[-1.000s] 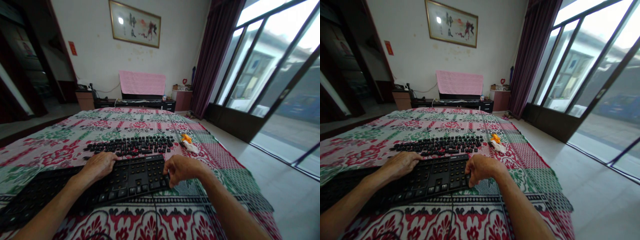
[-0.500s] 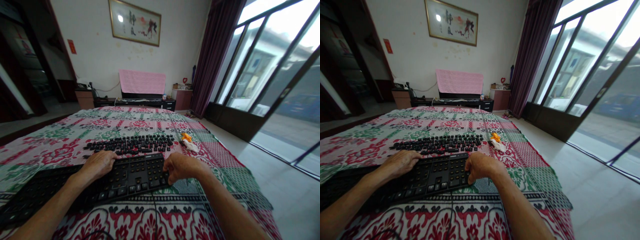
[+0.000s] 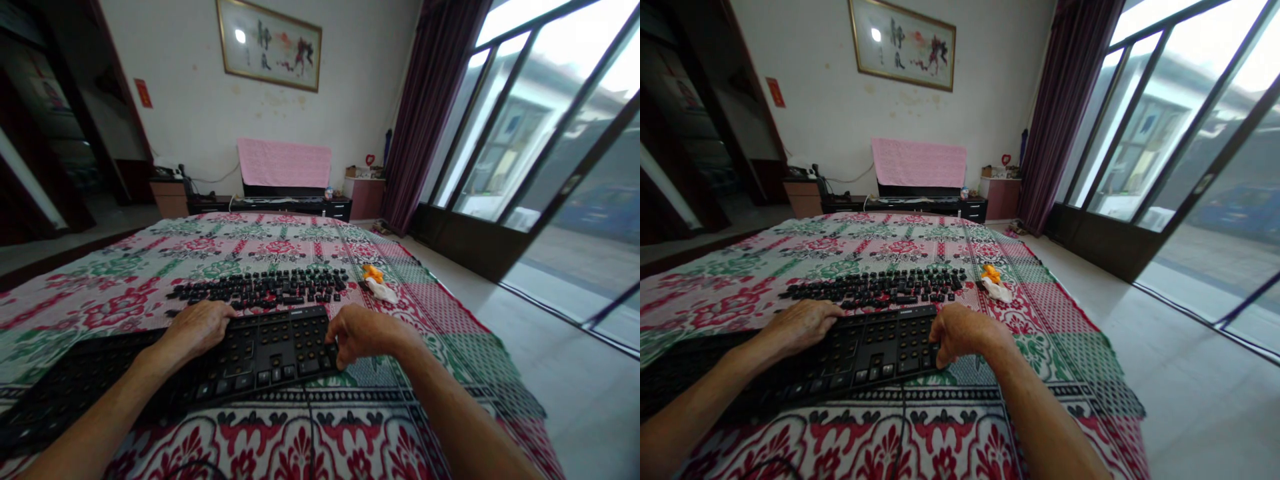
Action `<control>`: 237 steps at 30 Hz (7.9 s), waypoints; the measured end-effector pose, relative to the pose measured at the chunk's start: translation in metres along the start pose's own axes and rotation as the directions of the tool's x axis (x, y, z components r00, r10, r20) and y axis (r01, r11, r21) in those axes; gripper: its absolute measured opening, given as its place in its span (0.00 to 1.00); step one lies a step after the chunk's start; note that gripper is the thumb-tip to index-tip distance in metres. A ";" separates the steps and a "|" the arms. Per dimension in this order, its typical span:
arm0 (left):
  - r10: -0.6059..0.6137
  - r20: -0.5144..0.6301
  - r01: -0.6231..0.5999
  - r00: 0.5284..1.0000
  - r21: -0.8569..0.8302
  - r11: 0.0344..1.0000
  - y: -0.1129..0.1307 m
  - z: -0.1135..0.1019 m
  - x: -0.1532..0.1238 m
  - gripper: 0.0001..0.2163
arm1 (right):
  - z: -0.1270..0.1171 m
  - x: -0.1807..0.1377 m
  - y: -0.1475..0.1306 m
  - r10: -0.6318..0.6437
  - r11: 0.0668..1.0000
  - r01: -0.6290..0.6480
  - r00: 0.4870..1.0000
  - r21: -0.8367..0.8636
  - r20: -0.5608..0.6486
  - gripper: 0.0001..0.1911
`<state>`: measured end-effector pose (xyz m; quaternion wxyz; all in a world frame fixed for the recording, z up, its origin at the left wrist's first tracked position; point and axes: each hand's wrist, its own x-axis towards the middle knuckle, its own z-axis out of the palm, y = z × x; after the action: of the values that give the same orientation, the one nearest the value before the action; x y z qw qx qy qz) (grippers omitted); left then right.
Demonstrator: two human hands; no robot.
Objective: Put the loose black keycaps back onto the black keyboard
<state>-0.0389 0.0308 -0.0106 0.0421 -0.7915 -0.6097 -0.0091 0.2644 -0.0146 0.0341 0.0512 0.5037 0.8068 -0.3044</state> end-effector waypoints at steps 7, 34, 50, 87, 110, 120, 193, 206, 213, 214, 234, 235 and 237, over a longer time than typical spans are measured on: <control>-0.002 -0.002 0.002 1.000 0.004 1.000 0.001 -0.001 0.000 0.15 | -0.001 -0.002 -0.002 -0.052 0.997 0.051 0.998 -0.063 -0.016 0.17; -0.040 0.010 0.040 0.999 -0.056 0.998 0.003 -0.002 -0.001 0.14 | -0.008 -0.001 0.034 -0.179 0.937 0.166 0.984 0.308 0.013 0.19; -0.021 0.021 0.023 1.000 -0.086 0.996 0.001 -0.004 0.001 0.13 | -0.002 0.002 0.049 -0.248 0.672 0.057 0.957 0.739 0.152 0.21; -0.023 0.006 0.023 1.000 -0.040 0.999 0.003 -0.004 -0.002 0.15 | 0.000 0.005 0.046 -0.241 0.766 0.091 0.958 0.636 0.154 0.23; -0.047 0.013 0.048 0.999 -0.106 0.993 0.005 -0.007 -0.002 0.13 | -0.004 0.002 0.032 -0.177 0.885 0.088 0.972 0.457 0.157 0.23; -0.064 0.002 0.064 0.998 -0.117 0.991 0.004 -0.005 -0.001 0.13 | 0.001 0.006 0.030 -0.164 0.922 0.108 0.979 0.372 0.121 0.24; -0.003 0.034 0.005 0.999 -0.050 0.999 0.001 -0.003 0.002 0.15 | 0.001 -0.001 0.002 -0.091 0.994 0.091 0.996 -0.057 -0.002 0.17; -0.028 0.047 0.029 0.999 -0.032 0.999 0.004 -0.005 0.001 0.15 | 0.003 -0.006 -0.009 -0.051 0.969 0.030 0.995 -0.245 -0.082 0.13; 0.004 0.013 -0.004 1.000 -0.025 1.000 0.002 -0.002 0.001 0.16 | 0.004 -0.007 -0.023 -0.041 0.957 0.002 0.991 -0.291 -0.127 0.11; 0.020 0.020 -0.019 1.000 -0.028 0.999 0.001 -0.003 0.002 0.16 | 0.004 -0.007 -0.024 -0.046 0.954 0.006 0.991 -0.300 -0.127 0.11; -0.039 0.044 0.040 0.998 -0.014 0.999 0.005 -0.011 0.000 0.15 | 0.003 -0.011 -0.017 0.015 0.975 -0.040 0.993 -0.219 -0.116 0.14; -0.030 0.042 0.031 0.999 -0.008 0.999 0.006 -0.014 -0.001 0.16 | 0.004 -0.010 -0.016 0.013 0.975 -0.039 0.993 -0.217 -0.118 0.14; -0.025 0.025 0.025 0.999 0.006 1.000 0.009 -0.019 -0.004 0.17 | 0.004 -0.009 -0.014 0.010 0.976 -0.038 0.992 -0.214 -0.128 0.15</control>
<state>-0.0307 0.0235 0.0078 0.0367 -0.7838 -0.6199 0.0018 0.2562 -0.0287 0.0405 0.0582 0.5231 0.8305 -0.1821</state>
